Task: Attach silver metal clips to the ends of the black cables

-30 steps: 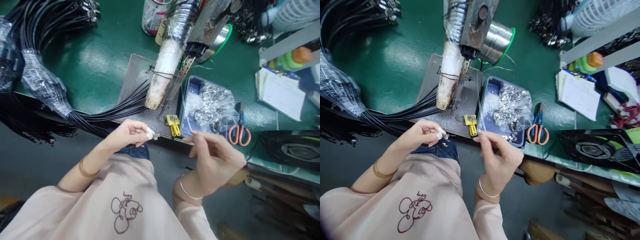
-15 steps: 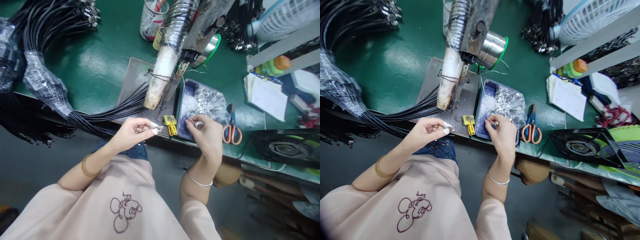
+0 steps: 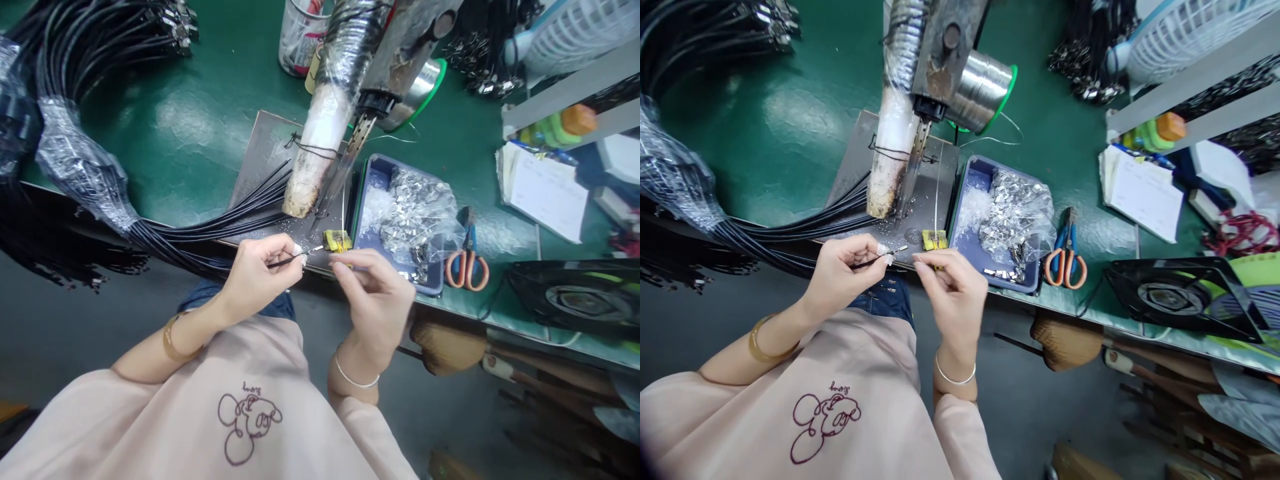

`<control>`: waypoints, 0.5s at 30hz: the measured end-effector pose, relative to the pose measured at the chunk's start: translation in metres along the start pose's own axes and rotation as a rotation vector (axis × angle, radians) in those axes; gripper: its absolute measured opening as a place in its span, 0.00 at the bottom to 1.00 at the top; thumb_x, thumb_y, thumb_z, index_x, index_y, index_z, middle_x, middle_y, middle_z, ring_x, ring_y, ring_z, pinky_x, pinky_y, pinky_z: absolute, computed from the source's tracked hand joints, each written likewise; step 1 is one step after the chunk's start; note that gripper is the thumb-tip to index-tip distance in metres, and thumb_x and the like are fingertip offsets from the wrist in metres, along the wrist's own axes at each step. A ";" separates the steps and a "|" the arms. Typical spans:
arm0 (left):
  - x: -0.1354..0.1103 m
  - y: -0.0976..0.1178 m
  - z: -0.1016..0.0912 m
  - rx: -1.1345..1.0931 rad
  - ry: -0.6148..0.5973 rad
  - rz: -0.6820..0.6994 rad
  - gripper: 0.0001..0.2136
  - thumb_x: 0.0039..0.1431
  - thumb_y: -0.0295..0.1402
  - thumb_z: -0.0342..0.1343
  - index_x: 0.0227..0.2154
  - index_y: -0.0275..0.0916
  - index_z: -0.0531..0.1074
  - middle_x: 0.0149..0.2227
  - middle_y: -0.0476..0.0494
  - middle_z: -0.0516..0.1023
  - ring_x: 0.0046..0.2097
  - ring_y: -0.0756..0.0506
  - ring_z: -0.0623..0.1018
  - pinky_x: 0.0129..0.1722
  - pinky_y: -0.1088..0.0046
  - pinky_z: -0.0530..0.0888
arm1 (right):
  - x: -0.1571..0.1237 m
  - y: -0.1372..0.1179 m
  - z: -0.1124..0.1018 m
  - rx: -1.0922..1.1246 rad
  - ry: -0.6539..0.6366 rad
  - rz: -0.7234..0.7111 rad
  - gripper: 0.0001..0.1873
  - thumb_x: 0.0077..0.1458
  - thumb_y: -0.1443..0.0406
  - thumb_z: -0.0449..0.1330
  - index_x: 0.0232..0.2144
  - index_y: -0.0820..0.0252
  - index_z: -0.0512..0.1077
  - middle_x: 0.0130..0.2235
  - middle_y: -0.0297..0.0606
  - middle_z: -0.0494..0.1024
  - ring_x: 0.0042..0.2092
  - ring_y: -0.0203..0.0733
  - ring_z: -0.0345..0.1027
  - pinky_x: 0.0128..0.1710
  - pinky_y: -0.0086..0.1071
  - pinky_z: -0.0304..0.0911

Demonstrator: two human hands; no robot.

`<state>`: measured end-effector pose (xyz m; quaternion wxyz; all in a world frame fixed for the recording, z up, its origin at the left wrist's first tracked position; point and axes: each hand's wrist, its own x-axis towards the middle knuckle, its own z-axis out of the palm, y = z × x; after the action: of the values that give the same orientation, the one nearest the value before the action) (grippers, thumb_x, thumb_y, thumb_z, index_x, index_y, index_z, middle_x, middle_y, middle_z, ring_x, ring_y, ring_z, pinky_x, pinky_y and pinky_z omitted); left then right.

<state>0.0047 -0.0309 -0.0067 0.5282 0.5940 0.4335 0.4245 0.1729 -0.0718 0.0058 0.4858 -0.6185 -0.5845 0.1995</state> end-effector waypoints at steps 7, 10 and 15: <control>-0.004 -0.004 0.004 0.216 0.055 0.266 0.11 0.55 0.22 0.55 0.21 0.38 0.63 0.19 0.58 0.57 0.21 0.56 0.55 0.21 0.80 0.57 | -0.005 0.002 0.019 -0.048 -0.054 -0.079 0.13 0.66 0.65 0.58 0.28 0.56 0.76 0.28 0.31 0.78 0.30 0.35 0.72 0.30 0.29 0.66; -0.004 -0.005 0.004 0.256 0.067 0.314 0.11 0.55 0.21 0.55 0.21 0.39 0.63 0.19 0.59 0.57 0.21 0.56 0.56 0.22 0.80 0.58 | -0.005 0.003 0.018 -0.053 -0.055 -0.092 0.12 0.66 0.66 0.59 0.28 0.56 0.75 0.28 0.30 0.77 0.29 0.34 0.71 0.30 0.28 0.63; -0.005 -0.006 0.005 0.274 0.068 0.336 0.11 0.56 0.21 0.55 0.22 0.39 0.64 0.20 0.59 0.58 0.21 0.56 0.58 0.22 0.80 0.58 | -0.005 0.001 0.018 -0.091 -0.060 -0.131 0.12 0.66 0.66 0.59 0.29 0.57 0.74 0.27 0.30 0.76 0.29 0.34 0.68 0.30 0.29 0.61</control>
<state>0.0072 -0.0369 -0.0133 0.3492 0.7095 0.3997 0.4636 0.1576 -0.0700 -0.0046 0.4515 -0.5943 -0.6463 0.1590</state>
